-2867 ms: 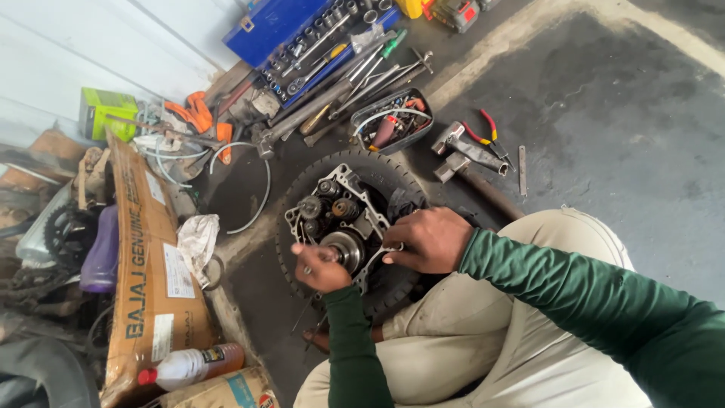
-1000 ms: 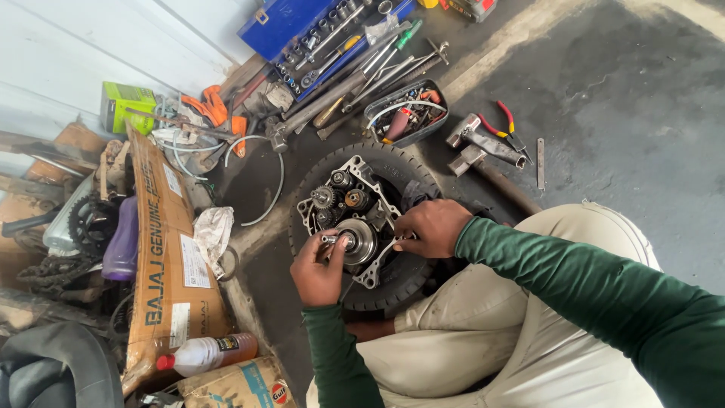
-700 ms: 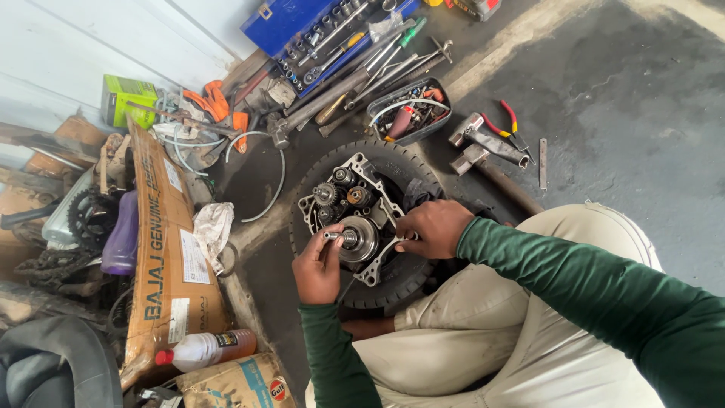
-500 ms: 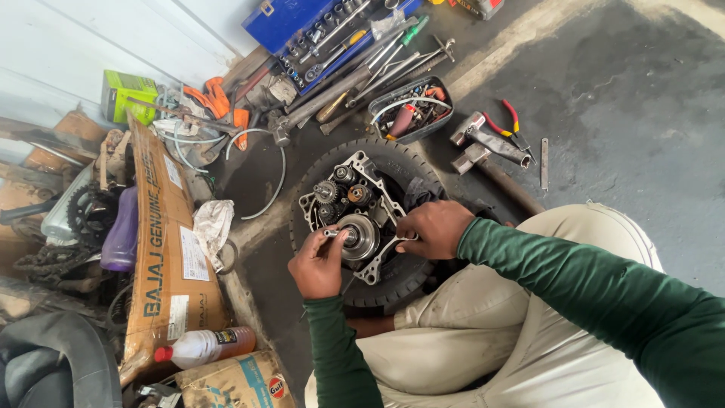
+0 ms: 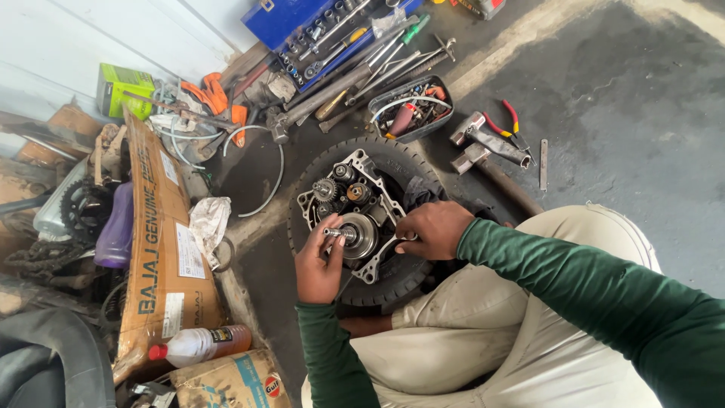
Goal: The person sits on the workshop floor working on a scooter engine crankcase resting on a tire. They use a spanner to loosen and tighten bolts on the variator and crankcase cover, reposition the pulley component, and manipulate gears and fasteners on the engine casing throughout the clip.
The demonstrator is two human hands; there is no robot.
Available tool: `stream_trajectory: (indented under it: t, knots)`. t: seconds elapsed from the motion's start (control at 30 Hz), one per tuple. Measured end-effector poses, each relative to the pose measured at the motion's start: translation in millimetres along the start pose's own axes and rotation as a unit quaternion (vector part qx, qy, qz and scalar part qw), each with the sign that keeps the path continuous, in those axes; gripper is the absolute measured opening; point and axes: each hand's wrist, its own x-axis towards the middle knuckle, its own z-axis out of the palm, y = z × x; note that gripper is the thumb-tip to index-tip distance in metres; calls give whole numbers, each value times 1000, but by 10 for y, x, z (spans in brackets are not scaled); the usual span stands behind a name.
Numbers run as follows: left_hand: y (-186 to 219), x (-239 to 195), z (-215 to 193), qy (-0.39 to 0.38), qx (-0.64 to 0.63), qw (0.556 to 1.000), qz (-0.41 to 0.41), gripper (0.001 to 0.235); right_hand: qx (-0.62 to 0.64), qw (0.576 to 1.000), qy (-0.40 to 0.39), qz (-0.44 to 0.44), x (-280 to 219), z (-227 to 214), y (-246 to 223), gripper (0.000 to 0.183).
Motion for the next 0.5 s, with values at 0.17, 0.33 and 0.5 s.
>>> stream_trajectory:
  t: [0.17, 0.33, 0.5]
  knots:
    - [-22, 4, 25, 16, -12, 1000, -14, 28, -3, 1000, -1, -9, -1, 25, 20, 36]
    - [46, 33, 100, 91, 30, 995, -16, 18, -4, 1000, -4, -13, 5, 24, 4, 37]
    - [57, 62, 192, 178, 108, 978, -16, 28, -8, 1000, -17, -5, -7, 19, -16, 38]
